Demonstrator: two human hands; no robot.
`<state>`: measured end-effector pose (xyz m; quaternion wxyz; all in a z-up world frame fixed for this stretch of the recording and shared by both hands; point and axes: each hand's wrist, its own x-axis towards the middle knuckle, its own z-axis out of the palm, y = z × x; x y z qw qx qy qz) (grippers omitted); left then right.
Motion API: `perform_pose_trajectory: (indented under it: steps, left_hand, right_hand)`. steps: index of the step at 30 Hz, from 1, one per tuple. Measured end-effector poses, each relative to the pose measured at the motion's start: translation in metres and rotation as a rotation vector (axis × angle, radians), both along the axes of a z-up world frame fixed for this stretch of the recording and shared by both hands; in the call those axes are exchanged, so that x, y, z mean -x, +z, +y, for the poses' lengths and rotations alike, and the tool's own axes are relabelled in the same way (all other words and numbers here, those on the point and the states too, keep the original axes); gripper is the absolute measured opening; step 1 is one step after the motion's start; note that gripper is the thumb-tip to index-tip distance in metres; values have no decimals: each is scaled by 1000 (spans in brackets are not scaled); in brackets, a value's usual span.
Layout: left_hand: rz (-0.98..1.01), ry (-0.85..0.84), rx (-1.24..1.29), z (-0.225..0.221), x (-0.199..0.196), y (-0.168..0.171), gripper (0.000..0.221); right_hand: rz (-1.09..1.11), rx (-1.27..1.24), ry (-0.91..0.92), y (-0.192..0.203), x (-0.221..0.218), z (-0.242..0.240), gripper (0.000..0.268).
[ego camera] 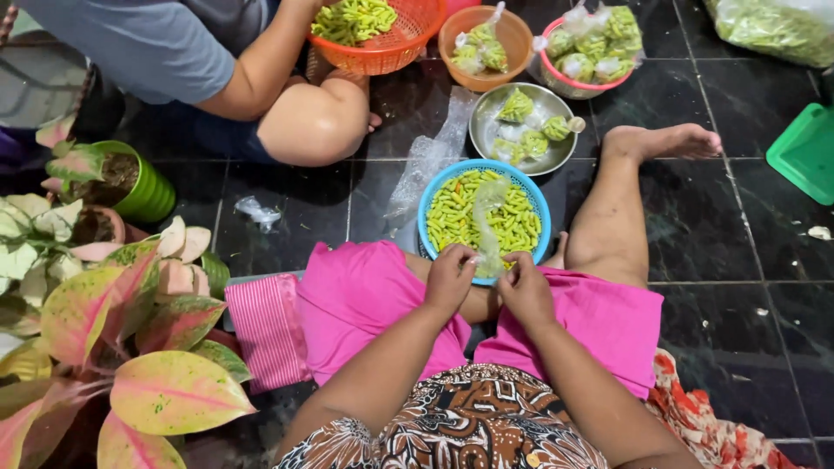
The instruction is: Manually filling small plastic bags with green chilies from a basket while sitting on the floor.
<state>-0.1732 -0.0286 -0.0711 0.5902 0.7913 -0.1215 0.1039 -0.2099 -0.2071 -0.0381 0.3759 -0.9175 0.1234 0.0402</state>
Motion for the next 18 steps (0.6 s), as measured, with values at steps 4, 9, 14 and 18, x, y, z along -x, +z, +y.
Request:
perform_pose_trajectory:
  steps: [4,9,14,18]
  left_hand:
    - [113,-155,192,-6,7,1,8]
    - [722,-340,927,-16,12,-52,15]
    - [744,-303,1032,-18,11,-40,14]
    - [813,-284,972,-17,9,-33,11]
  right_hand:
    - [-144,-102,-62,-28,-10,-15,24]
    - [-460,-214,52,-28,-10,-12,18]
    - [-531,-271,134,-37,-10,-15,18]
    - [-523,-370,158,-52,-15,-24,17]
